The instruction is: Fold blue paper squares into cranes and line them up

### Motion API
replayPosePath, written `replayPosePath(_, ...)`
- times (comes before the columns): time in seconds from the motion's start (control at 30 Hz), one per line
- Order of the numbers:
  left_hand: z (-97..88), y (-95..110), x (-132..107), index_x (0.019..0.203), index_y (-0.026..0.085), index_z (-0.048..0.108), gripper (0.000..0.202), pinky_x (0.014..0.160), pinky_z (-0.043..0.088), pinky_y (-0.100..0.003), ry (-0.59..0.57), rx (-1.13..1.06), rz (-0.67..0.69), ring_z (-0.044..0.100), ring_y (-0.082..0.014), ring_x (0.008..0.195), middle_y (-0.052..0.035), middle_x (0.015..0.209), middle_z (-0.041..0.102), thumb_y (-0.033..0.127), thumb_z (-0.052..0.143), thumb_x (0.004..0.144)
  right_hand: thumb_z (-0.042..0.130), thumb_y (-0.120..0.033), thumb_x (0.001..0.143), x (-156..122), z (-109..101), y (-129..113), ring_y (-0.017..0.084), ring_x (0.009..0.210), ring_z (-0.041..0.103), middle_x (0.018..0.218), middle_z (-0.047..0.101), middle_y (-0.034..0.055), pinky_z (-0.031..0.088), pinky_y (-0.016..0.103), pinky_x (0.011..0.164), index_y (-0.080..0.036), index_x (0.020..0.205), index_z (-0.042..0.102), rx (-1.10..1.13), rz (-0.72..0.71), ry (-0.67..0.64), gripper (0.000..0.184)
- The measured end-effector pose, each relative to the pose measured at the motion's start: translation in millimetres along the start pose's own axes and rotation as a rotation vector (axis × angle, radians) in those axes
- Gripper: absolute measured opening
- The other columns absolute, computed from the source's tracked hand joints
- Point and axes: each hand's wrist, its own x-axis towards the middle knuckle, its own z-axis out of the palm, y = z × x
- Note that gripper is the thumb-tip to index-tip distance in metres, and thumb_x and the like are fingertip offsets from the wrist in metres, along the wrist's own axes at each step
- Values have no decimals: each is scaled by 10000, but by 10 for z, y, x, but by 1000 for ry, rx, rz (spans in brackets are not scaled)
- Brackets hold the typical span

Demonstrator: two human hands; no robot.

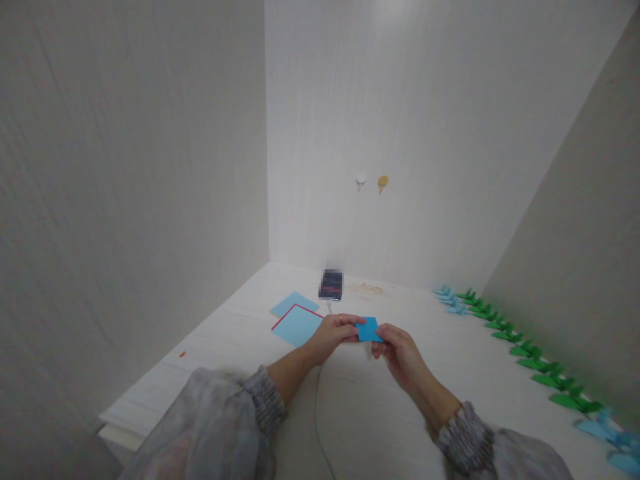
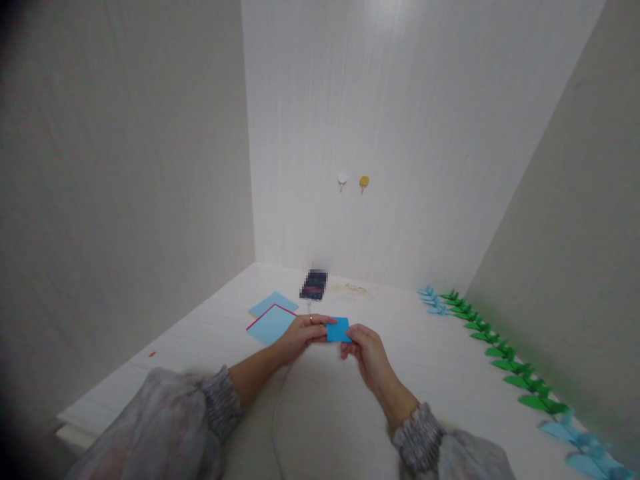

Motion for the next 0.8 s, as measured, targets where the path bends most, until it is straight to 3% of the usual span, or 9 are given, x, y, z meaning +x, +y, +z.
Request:
replayPosePath(0.2, -33, -15, -20, 903, 96, 594, 377, 760, 395, -306, -57, 45, 19, 554, -144, 732, -65, 774, 624, 191, 659, 544, 547, -188, 634, 21, -25, 29, 78, 337, 457, 415, 535, -4, 368, 202, 375, -123, 542, 555, 79, 25, -9, 113)
replayPosePath(0.57, -30, -50, 16, 693, 103, 585, 311, 635, 417, -260, 43, 160, 7, 540, -110, 591, -28, 650, 611, 227, 716, 440, 575, -229, 630, -16, 30, 25, 81, 351, 448, 415, 514, -22, 358, 203, 375, -137, 559, 520, -20, 59, -25, 129)
replayPosePath(0.67, -46, -69, 32, 678, 106, 573, 305, 617, 415, -259, 41, 184, 23, 538, -115, 589, -30, 652, 608, 224, 717, 436, 587, -259, 643, -32, 44, 17, 91, 387, 467, 461, 523, -32, 380, 217, 417, -153, 686, 529, -93, -15, -31, 129)
replayPosePath(0.73, -63, -85, 49, 666, 110, 569, 288, 608, 412, -255, 67, 188, 57, 534, -114, 584, -23, 637, 601, 223, 714, 444, 586, -270, 658, -50, 60, -12, 103, 439, 498, 513, 542, -40, 403, 234, 482, -187, 857, 515, -159, -115, -31, 227)
replayPosePath(0.8, -77, -94, 64, 651, 114, 568, 275, 604, 410, -250, 113, 185, 93, 531, -114, 580, -15, 621, 593, 224, 712, 445, 581, -291, 669, -69, 76, -50, 119, 521, 528, 580, 562, -26, 419, 254, 560, -208, 905, 517, -262, -212, -42, 259)
